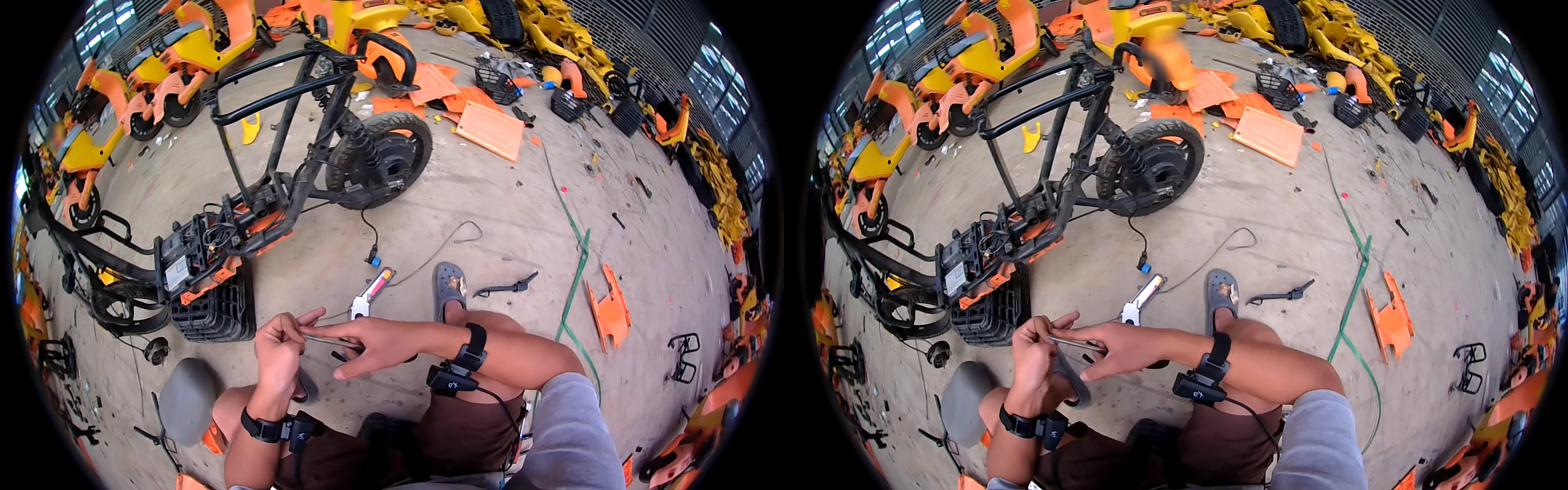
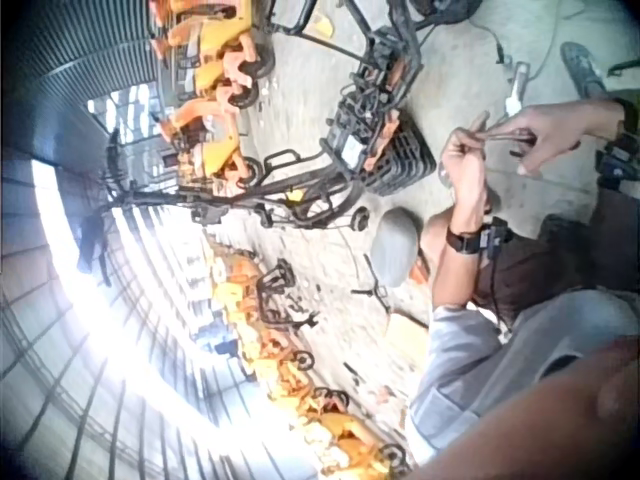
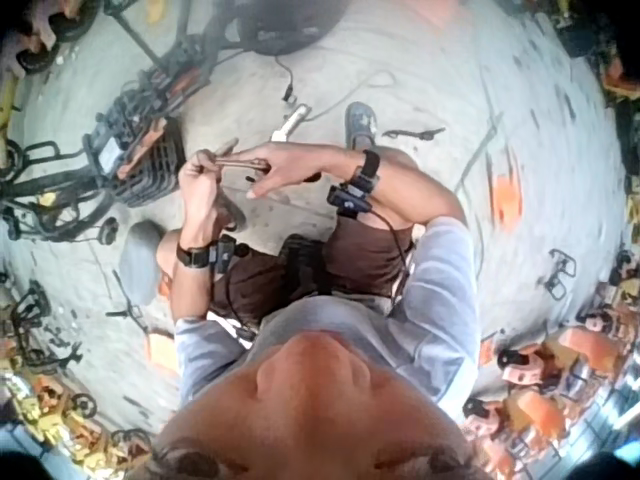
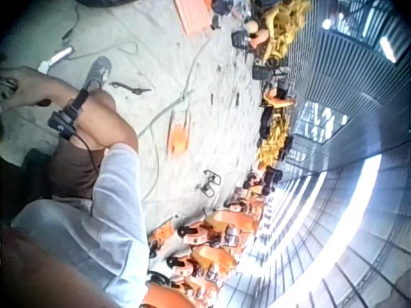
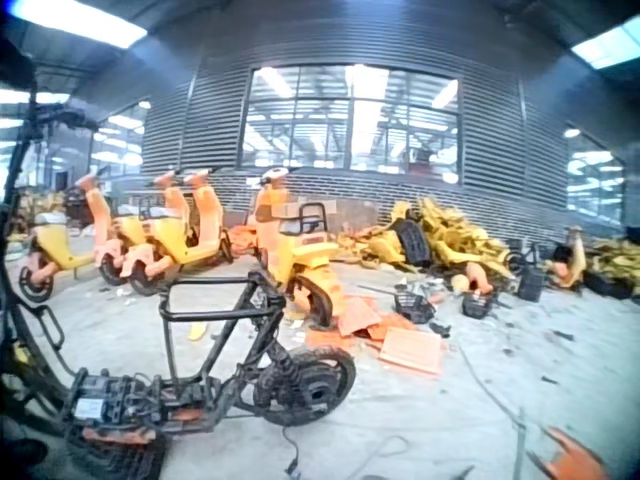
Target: The person sits on the floor and uses a screwdriver to adjust and connect wires on a disassembled electric scooter. They repeatedly probe and tighten connections on a small white component and nearby wiring harness.
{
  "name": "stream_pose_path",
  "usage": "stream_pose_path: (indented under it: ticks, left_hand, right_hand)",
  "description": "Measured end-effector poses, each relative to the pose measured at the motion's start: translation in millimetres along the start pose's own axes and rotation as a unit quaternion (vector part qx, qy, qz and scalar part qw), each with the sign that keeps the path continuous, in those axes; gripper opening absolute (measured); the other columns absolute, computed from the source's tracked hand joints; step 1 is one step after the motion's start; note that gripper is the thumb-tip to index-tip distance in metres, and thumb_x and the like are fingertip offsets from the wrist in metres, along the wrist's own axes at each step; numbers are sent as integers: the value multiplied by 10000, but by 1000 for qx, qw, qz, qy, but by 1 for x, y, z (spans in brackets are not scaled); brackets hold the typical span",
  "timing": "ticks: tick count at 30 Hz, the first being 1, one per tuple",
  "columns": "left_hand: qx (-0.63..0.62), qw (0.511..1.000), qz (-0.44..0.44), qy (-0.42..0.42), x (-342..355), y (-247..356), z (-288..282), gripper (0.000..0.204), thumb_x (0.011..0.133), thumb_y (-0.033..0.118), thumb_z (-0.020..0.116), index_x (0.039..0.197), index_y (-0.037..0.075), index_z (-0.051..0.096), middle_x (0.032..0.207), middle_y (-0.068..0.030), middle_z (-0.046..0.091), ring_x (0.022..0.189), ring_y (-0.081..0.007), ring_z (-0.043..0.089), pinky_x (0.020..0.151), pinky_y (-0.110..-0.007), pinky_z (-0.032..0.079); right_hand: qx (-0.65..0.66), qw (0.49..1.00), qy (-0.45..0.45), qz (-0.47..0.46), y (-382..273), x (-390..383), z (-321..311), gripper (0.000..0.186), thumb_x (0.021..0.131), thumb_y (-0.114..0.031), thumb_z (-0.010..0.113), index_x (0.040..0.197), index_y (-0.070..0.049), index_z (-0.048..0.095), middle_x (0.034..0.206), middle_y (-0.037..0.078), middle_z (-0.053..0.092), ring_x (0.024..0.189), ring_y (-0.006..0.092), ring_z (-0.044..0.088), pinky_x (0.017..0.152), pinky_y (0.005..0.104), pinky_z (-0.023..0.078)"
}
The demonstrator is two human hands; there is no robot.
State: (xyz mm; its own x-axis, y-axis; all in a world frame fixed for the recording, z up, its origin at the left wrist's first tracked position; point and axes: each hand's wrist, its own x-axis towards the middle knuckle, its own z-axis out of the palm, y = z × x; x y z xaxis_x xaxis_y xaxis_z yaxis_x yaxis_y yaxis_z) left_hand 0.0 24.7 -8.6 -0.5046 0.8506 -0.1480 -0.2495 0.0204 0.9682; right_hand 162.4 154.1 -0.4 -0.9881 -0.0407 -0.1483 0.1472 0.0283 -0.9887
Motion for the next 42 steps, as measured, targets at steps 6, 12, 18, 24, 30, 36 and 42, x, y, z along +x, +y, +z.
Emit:
stream_pose_path:
  ticks: [6,12,18,24,30,36,42]
  left_hand:
    - [2,1000,7,-10,4,-6,3,285,573,-230,332,583,45,404,653,-49,518,1106,-375,639,822,-286,467]
    - [-8,1000,10,-13,1,-7,-4,278,576,-230,338,585,40,404,674,-61,538,1115,-372,634,817,-285,471]
    - [7,1000,9,-8,-3,-2,-7,303,646,-252,348,589,39,414,682,-55,540,1109,-363,639,789,-276,488]
    - [7,999,30,-14,-13,1,-23,321,677,-266,363,592,39,420,685,-52,542,1110,-351,639,790,-276,490]
    - [-13,1000,16,-5,-14,3,-26,322,702,-263,385,594,37,427,683,-51,543,1105,-350,641,791,-277,484]
    - [1,1000,10,5,-18,6,-33,299,685,-248,386,592,33,434,664,-44,521,1069,-340,656,815,-293,491]
    - [-103,994,-10,28,-2,11,-32,249,673,-234,413,593,-3,461,654,-60,472,1056,-384,644,955,-381,486]
  right_hand:
    - [-34,999,-3,-8,1,-4,-4,835,855,-257,699,1541,-158,233,646,-19,441,593,79,403,567,252,380]
    - [-24,1000,1,3,-5,-3,-1,857,815,-241,723,1534,-165,263,688,-10,420,624,96,393,579,275,377]
    - [-19,999,-22,20,-9,3,1,824,848,-245,712,1533,-152,263,674,-20,430,610,76,392,571,249,378]
    - [-48,998,-38,13,-6,18,5,820,863,-284,717,1526,-108,267,658,-9,476,602,69,411,558,241,362]
    - [-58,997,-41,6,-3,24,5,801,880,-323,709,1513,-76,286,654,0,518,610,63,437,557,233,355]
    - [-81,996,-35,18,-12,29,6,739,870,-292,704,1497,-124,349,661,-9,496,574,74,426,543,248,373]
    - [52,990,111,76,-33,16,0,560,906,-192,648,1429,-140,455,616,-61,493,465,36,434,425,220,366]
